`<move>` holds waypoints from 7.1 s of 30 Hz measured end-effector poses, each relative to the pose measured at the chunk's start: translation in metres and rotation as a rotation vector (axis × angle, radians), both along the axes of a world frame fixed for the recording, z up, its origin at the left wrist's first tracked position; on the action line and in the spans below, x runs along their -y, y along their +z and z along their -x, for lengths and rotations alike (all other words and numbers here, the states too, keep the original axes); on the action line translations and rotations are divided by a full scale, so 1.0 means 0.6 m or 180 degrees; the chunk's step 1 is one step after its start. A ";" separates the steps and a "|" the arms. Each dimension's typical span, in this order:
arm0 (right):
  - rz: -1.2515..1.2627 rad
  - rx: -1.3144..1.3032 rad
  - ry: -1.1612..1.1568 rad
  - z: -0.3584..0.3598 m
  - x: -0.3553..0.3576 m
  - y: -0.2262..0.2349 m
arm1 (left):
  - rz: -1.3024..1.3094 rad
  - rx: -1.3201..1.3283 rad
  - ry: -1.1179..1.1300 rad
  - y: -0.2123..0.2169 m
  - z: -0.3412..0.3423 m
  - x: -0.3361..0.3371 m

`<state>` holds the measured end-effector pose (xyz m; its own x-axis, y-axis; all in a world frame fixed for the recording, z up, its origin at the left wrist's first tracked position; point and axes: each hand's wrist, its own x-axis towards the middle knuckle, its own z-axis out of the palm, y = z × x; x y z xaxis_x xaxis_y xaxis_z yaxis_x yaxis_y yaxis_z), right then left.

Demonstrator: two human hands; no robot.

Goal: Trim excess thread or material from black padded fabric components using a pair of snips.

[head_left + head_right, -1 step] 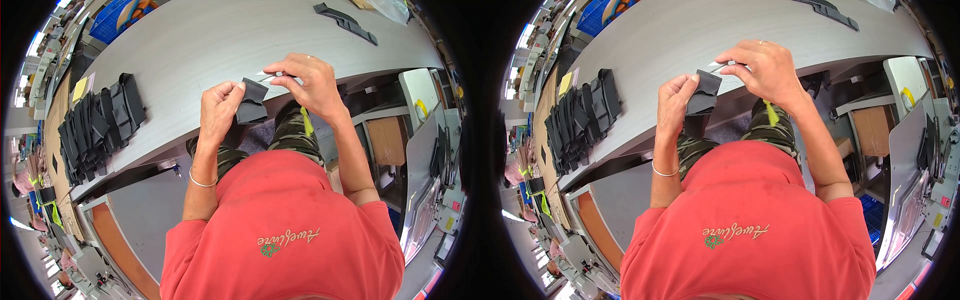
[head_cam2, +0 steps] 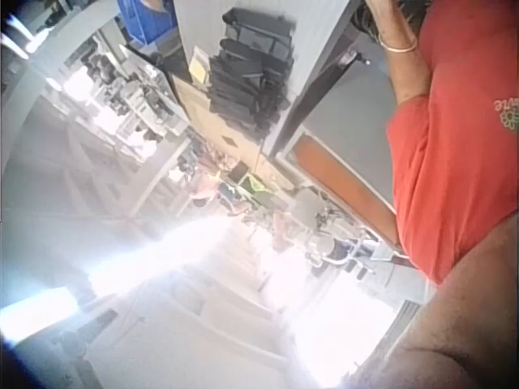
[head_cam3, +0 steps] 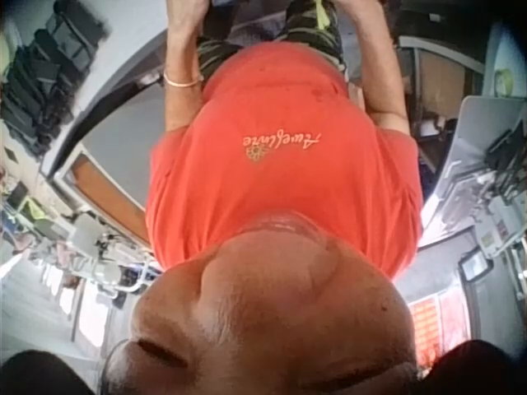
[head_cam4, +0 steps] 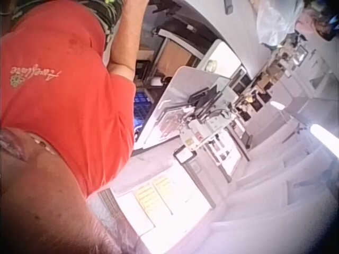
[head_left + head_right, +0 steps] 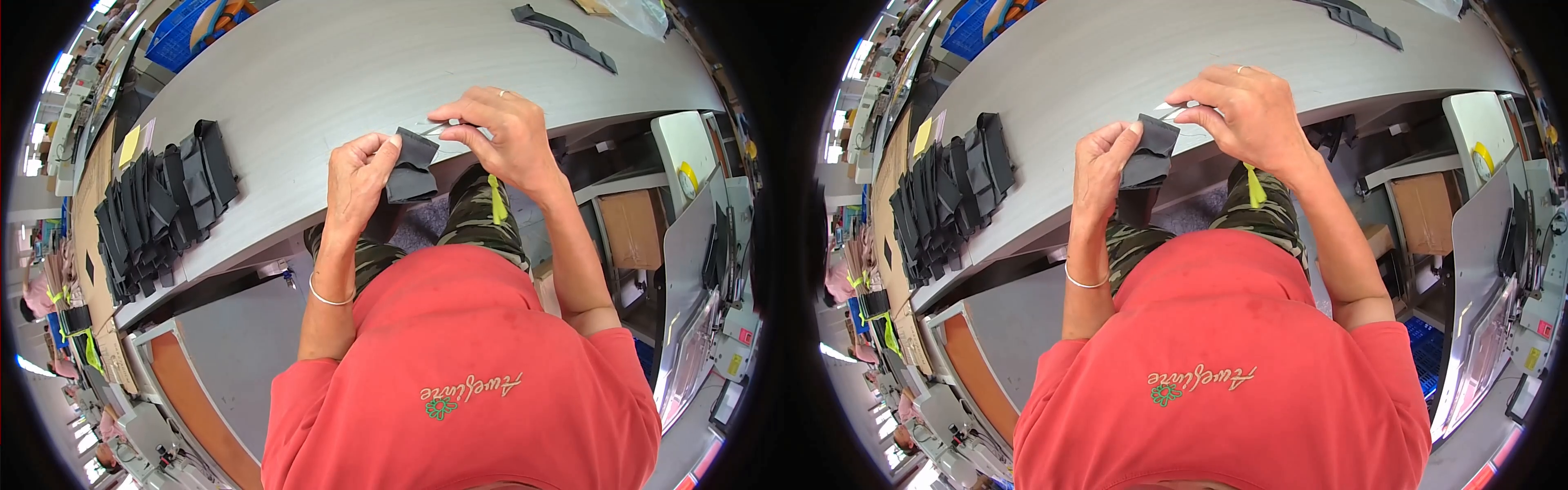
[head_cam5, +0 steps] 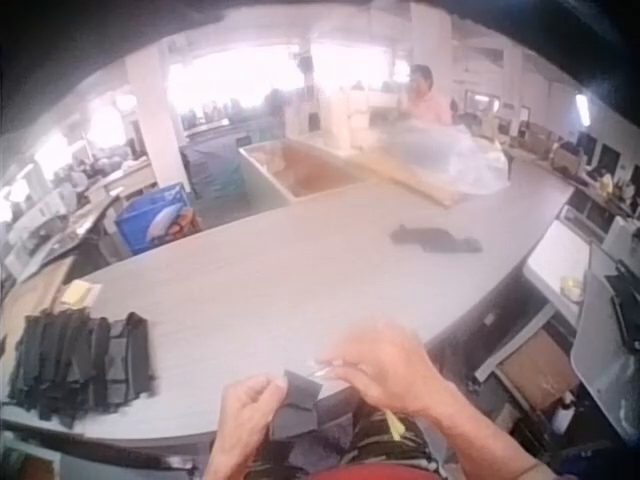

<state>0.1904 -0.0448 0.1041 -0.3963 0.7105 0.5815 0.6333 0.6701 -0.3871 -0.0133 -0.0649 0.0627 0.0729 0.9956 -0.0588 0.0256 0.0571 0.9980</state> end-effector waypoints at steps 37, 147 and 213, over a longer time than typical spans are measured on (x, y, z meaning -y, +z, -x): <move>-0.0554 0.0102 0.0104 -0.010 -0.001 -0.012 | 0.0685 0.1001 -0.0452 0.028 0.014 -0.004; 0.1354 -0.1449 0.0555 0.071 0.055 -0.050 | 0.0439 0.2093 0.0062 -0.034 0.000 0.009; 0.0129 -0.0828 -0.0338 0.056 0.004 -0.039 | 0.0029 0.1084 -0.0104 0.008 -0.011 0.007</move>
<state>0.1566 -0.0470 0.0805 -0.1597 0.7648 0.6242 0.5749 0.5861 -0.5710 -0.0069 -0.0689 0.0672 0.1218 0.9920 -0.0344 -0.3071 0.0706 0.9491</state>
